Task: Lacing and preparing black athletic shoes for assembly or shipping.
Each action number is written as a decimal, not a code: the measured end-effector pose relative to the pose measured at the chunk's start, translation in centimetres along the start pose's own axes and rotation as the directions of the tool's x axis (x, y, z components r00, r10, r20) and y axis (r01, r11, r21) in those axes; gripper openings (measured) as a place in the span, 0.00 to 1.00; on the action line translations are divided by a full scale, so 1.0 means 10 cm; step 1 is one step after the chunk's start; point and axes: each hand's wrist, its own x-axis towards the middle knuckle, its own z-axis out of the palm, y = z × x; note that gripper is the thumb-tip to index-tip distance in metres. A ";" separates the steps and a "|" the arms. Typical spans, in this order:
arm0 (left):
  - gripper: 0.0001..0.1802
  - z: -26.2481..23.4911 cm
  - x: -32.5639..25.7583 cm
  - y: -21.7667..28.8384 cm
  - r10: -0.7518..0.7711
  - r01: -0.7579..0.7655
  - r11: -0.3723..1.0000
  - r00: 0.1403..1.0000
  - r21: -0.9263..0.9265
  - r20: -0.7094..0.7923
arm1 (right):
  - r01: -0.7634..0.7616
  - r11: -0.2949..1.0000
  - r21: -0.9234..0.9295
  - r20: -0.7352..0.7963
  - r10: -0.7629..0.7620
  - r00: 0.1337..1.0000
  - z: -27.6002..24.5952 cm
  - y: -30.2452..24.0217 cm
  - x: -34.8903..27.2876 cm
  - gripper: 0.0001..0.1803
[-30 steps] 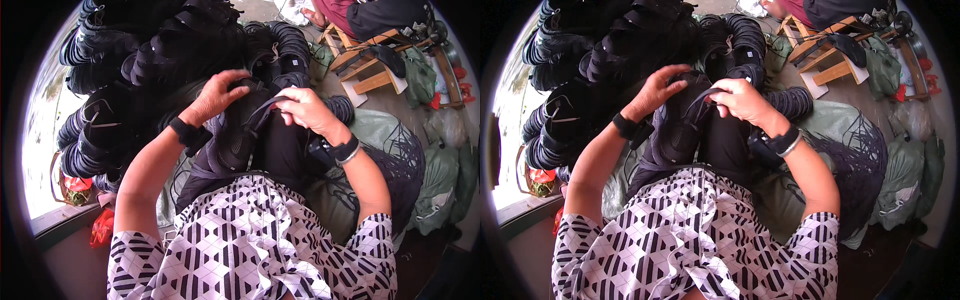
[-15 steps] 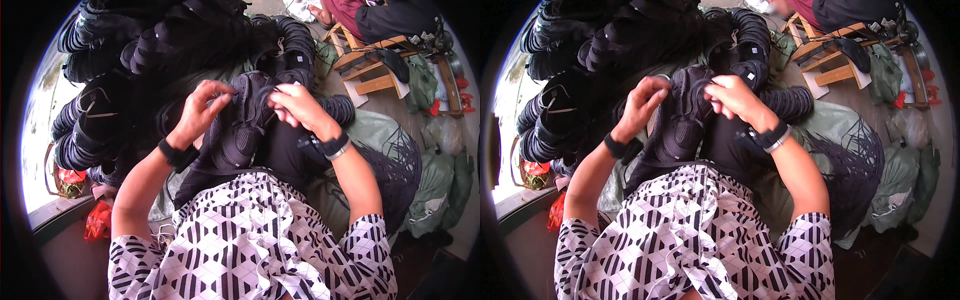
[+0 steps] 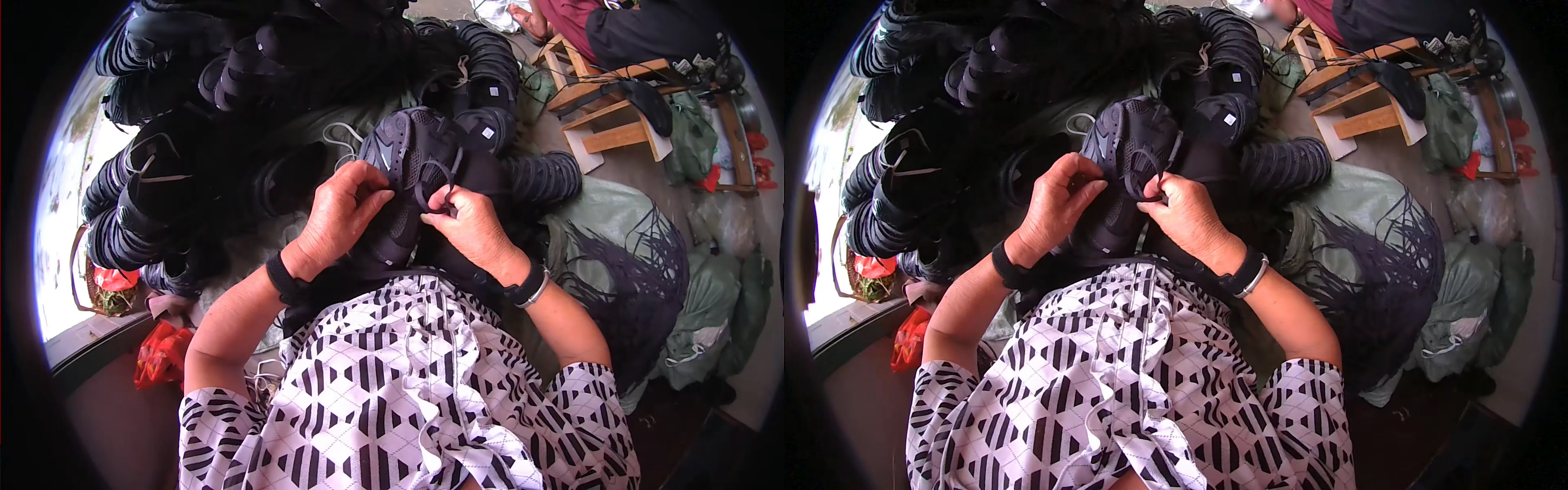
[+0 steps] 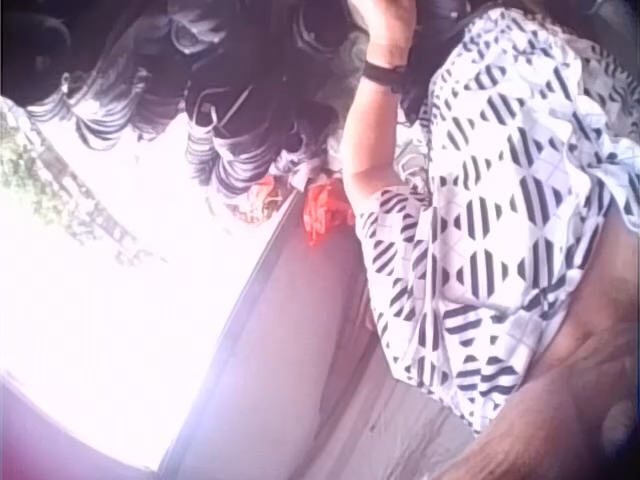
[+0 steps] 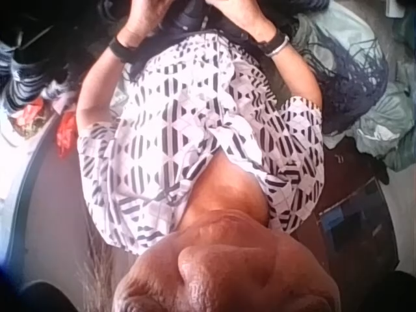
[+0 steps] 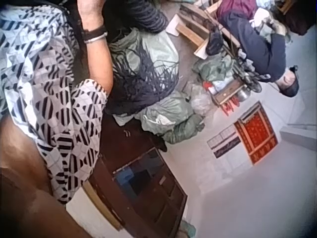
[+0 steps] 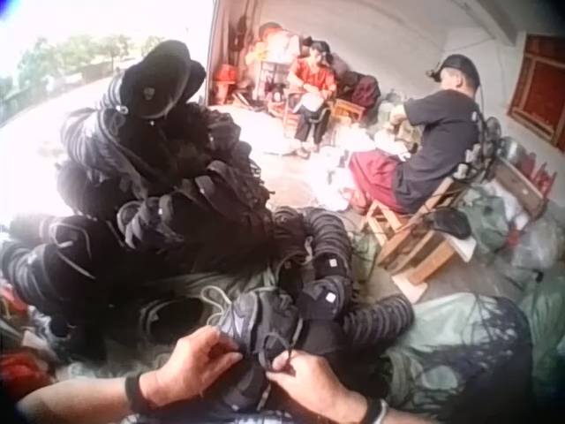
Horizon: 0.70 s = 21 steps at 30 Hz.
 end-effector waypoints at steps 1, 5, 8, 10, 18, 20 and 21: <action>0.07 0.01 0.00 0.01 -0.021 0.018 0.993 0.999 -0.115 -0.025 | -0.011 1.000 0.017 0.001 0.011 1.000 -0.02 -0.02 0.00 0.09; 0.04 -0.02 0.05 0.00 0.112 -0.109 0.992 0.993 -0.067 0.044 | 0.083 0.997 0.000 0.004 -0.083 0.997 -0.07 -0.06 -0.02 0.10; 0.04 -0.08 0.12 -0.03 -0.288 0.341 0.850 0.939 -0.402 0.187 | 0.089 0.995 0.047 -0.035 -0.088 0.996 -0.07 -0.02 -0.03 0.10; 0.06 -0.09 0.13 -0.02 -0.234 0.328 0.870 0.932 -0.368 0.277 | 0.072 0.995 0.075 -0.068 -0.067 0.995 -0.06 0.00 -0.05 0.10; 0.14 -0.06 0.06 0.10 0.049 -0.074 0.986 0.986 0.151 0.161 | 0.039 0.997 0.063 -0.216 -0.024 0.976 0.06 0.06 -0.01 0.09; 0.12 -0.02 0.07 0.05 0.198 -0.224 0.924 0.974 0.309 0.112 | 0.054 0.997 0.059 -0.225 -0.040 0.974 0.07 0.05 -0.01 0.09; 0.12 -0.02 0.07 0.05 0.199 -0.225 0.924 0.974 0.309 0.112 | 0.068 0.996 0.054 -0.237 -0.053 0.970 0.07 0.05 -0.01 0.09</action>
